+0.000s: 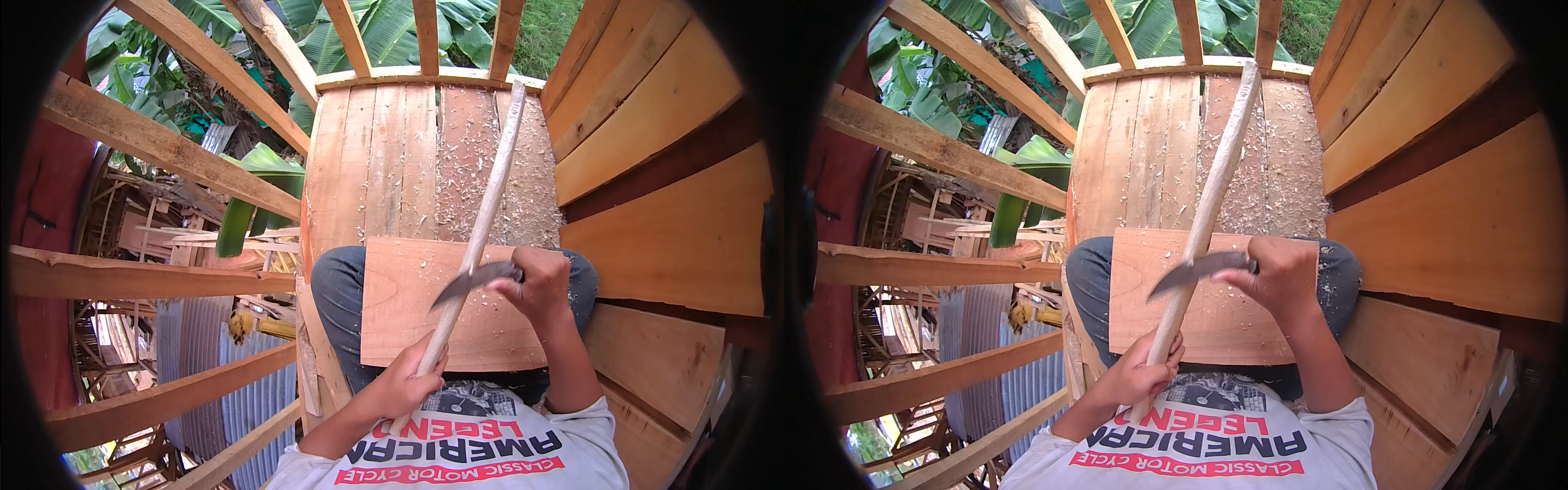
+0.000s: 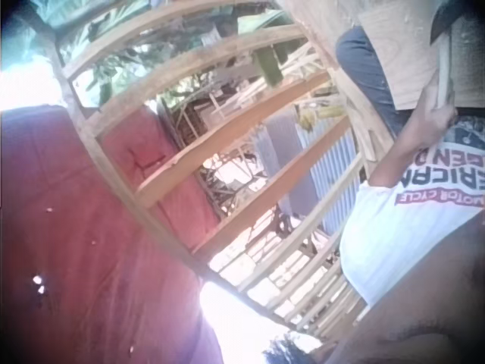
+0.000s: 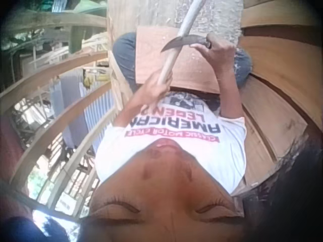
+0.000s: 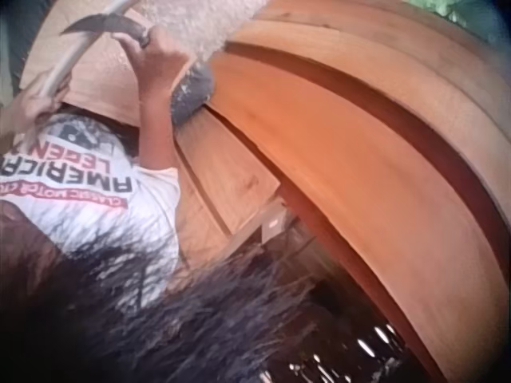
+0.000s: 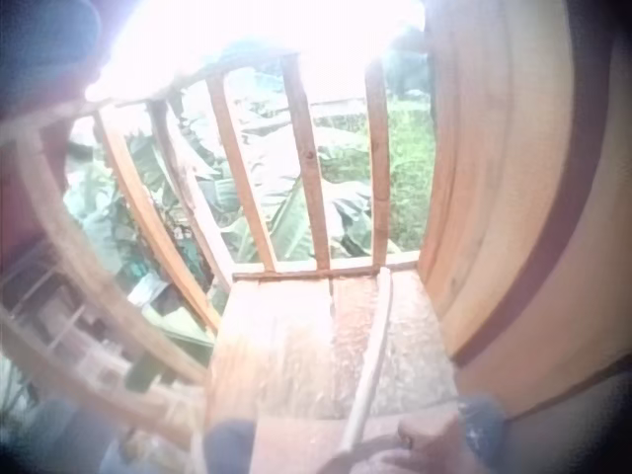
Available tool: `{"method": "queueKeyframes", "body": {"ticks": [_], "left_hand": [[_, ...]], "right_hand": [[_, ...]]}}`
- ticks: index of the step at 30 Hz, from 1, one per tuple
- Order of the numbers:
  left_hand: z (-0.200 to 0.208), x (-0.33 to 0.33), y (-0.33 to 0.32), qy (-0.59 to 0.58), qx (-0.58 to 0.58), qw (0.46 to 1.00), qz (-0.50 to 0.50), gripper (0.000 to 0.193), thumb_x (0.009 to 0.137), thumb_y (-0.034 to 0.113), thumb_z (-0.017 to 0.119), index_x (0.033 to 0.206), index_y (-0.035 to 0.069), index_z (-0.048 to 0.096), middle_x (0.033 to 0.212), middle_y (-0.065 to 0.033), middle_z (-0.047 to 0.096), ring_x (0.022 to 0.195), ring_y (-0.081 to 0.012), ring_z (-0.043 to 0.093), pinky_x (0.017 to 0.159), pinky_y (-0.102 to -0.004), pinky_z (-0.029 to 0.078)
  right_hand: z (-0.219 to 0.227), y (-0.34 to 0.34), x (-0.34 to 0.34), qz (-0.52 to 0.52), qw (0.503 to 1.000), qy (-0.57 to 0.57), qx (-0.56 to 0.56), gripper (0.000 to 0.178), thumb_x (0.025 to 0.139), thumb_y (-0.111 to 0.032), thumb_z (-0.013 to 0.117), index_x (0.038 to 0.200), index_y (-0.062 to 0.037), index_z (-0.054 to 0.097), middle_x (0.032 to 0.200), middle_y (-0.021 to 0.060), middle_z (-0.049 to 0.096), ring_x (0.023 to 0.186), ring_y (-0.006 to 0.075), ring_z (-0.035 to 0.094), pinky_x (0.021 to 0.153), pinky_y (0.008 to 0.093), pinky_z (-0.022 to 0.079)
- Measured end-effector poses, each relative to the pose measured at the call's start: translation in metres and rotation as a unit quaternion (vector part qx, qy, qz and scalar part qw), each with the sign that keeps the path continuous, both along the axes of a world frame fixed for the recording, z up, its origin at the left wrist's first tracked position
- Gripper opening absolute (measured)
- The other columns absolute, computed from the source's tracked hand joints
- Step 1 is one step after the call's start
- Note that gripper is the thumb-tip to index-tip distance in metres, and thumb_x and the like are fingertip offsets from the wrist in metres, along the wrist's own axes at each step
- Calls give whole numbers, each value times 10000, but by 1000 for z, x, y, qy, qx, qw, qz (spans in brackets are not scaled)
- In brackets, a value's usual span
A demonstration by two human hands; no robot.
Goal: The person sits on the floor of a wooden structure and uses a curved knife to shave and shape a long, thin piece of wood. They hold the wood on their lap and repeatedly scrape the blade along its length to remove bark and smooth the surface.
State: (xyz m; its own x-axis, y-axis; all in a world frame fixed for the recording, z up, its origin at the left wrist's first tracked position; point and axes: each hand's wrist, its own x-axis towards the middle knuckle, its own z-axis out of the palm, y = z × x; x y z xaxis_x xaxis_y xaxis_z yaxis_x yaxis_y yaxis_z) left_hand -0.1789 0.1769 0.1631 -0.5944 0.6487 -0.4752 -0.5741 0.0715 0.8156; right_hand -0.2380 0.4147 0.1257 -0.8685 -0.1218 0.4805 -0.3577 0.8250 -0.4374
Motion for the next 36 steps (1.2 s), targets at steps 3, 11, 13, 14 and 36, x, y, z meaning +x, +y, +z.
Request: {"method": "queueKeyframes", "body": {"ticks": [3,11,13,14,36], "left_hand": [[-2,22,-3,18,-21,998,-61,257,732,-8,501,964,27,397,728,-15,390,603,-104,397,538,-258,358],[-13,-7,-16,-116,56,991,24,207,771,9,502,872,71,333,689,9,367,441,-48,350,392,-202,287],[-9,-6,-8,-97,57,994,5,203,761,-2,485,880,66,336,699,1,377,449,-53,368,385,-202,297],[-8,-3,-6,-59,32,998,2,202,757,-5,479,881,65,336,702,-3,379,449,-55,369,386,-203,301],[-10,-17,-12,1,-13,999,48,207,829,74,555,902,68,362,692,12,369,457,-35,330,375,-189,276]], "right_hand": [[-10,76,-32,-256,942,-93,-194,663,902,-553,487,588,30,466,455,125,411,441,241,323,451,372,321],[-2,-8,28,-39,980,-174,-88,543,776,-528,666,612,-19,571,486,137,488,515,352,557,483,399,423],[-1,-19,33,5,985,-157,-71,559,709,-569,697,573,-50,540,491,111,495,474,308,551,468,387,429],[0,-16,28,10,988,-143,-65,572,690,-589,698,562,-57,530,489,105,494,462,295,547,462,375,427],[-14,-7,27,-101,948,-183,-239,638,832,-580,569,615,19,539,486,155,453,450,290,493,473,391,394]]}}
